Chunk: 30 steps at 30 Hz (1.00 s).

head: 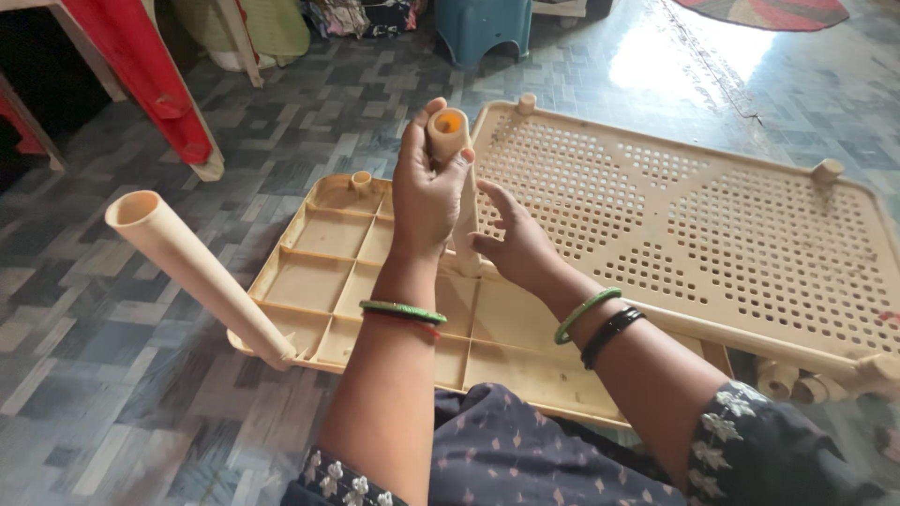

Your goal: The person sits on the floor with a plastic table across their lap and removes its parts by hand. They pull the casters off the leg ends, detach the legs from the tabletop sockets, and separate the two tabletop panels, leaving the legs and casters on the floor.

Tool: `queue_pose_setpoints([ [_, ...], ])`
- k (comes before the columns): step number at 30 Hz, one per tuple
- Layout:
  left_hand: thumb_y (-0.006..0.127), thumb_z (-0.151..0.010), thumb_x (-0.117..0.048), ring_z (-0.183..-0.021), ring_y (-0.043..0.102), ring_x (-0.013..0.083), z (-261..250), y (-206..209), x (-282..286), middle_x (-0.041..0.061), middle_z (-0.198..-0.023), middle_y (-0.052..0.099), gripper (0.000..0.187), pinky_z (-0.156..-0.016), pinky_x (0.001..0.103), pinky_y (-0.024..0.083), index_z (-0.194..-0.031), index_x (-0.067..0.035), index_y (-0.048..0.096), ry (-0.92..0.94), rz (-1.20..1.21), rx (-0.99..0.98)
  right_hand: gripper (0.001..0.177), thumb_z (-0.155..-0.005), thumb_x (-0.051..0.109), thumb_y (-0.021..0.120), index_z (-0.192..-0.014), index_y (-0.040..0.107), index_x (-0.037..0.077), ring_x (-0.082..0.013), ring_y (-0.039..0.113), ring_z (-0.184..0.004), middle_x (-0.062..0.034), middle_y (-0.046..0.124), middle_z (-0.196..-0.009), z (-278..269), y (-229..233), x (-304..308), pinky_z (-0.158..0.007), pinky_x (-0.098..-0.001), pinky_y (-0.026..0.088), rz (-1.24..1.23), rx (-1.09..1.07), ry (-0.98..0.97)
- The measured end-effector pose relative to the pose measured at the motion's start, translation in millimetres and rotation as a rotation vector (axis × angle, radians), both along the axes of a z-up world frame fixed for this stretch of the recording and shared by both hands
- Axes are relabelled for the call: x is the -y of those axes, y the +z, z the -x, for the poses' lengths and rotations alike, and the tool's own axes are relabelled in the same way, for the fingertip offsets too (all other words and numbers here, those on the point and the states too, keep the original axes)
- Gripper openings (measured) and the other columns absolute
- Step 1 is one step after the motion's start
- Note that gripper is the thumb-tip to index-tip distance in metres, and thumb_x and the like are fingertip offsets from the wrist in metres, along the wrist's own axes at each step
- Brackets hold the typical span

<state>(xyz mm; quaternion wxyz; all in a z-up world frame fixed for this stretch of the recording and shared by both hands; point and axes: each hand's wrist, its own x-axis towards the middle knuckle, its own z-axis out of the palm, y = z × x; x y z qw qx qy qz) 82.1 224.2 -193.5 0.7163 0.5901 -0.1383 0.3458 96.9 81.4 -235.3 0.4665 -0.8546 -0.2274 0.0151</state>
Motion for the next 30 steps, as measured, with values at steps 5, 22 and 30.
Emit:
queue_pose_setpoints([
  [5, 0.063, -0.095, 0.008, -0.106, 0.062, 0.0127, -28.7, 3.3, 9.7, 0.008, -0.127, 0.060, 0.056, -0.095, 0.025, 0.054, -0.148, -0.005, 0.048, -0.026, 0.061, 0.022, 0.089, -0.082, 0.016, 0.080, -0.157, 0.032, 0.018, -0.0335, 0.057, -0.128, -0.0171, 0.050, -0.150, -47.0, -28.9, -13.6, -0.098, -0.0419, 0.053, -0.160, -0.051, 0.016],
  [22, 0.064, -0.104, -0.005, -0.127, 0.060, 0.0181, -24.3, 53.6, 41.1, 0.013, -0.147, 0.056, 0.058, -0.105, 0.032, 0.053, -0.156, -0.004, 0.040, -0.177, -0.101, 0.169, 0.041, -0.095, 0.008, 0.066, -0.135, 0.054, 0.005, -0.0253, 0.071, -0.105, -0.0134, 0.070, -0.116, -12.7, 7.6, 30.6, -0.089, -0.0381, 0.056, -0.158, 0.315, 0.042],
  [30, 0.061, -0.100, -0.040, -0.117, 0.061, 0.0187, 70.0, 17.6, 95.9, 0.016, -0.131, 0.063, 0.070, -0.098, 0.031, 0.052, -0.154, 0.000, 0.042, -0.397, -0.113, -0.212, 0.037, -0.100, 0.007, 0.054, -0.136, 0.052, 0.000, -0.0148, 0.062, -0.110, -0.0068, 0.065, -0.121, 59.7, 31.8, 92.2, -0.093, -0.0313, 0.054, -0.502, 0.204, 0.053],
])
